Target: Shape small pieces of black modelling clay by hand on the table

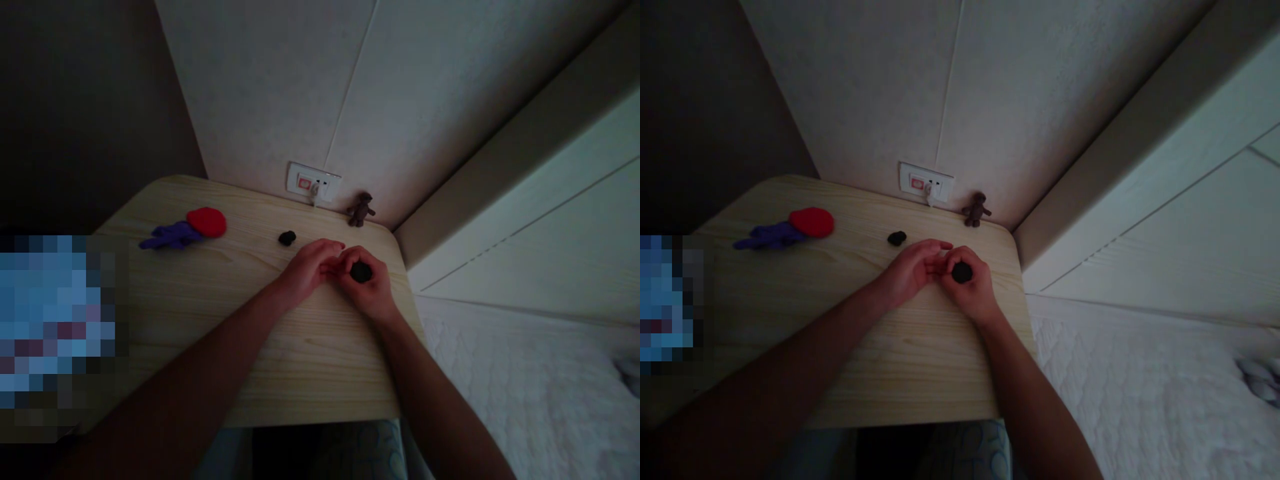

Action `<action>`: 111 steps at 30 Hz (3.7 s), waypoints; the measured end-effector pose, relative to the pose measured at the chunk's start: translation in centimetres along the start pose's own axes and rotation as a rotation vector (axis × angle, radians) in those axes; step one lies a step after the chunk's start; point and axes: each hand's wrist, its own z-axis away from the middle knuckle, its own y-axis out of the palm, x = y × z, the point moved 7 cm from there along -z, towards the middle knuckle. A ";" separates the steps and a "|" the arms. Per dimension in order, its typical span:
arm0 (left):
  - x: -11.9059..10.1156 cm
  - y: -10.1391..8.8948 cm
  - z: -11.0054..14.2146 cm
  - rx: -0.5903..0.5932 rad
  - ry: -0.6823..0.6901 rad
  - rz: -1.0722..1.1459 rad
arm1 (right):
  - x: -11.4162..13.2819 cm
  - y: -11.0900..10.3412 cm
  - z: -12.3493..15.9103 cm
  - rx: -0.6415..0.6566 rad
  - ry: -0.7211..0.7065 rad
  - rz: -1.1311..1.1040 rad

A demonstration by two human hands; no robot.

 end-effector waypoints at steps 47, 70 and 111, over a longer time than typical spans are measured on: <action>-0.7 1.7 0.5 0.261 0.124 -0.544 | 1.4 0.6 0.3 0.109 -0.087 0.081; -0.2 -0.3 -0.6 0.038 0.111 -0.174 | 0.5 -0.1 0.3 -0.046 -0.011 0.050; -0.9 1.8 0.4 0.287 0.132 -0.525 | 1.5 0.5 0.5 0.051 -0.048 0.033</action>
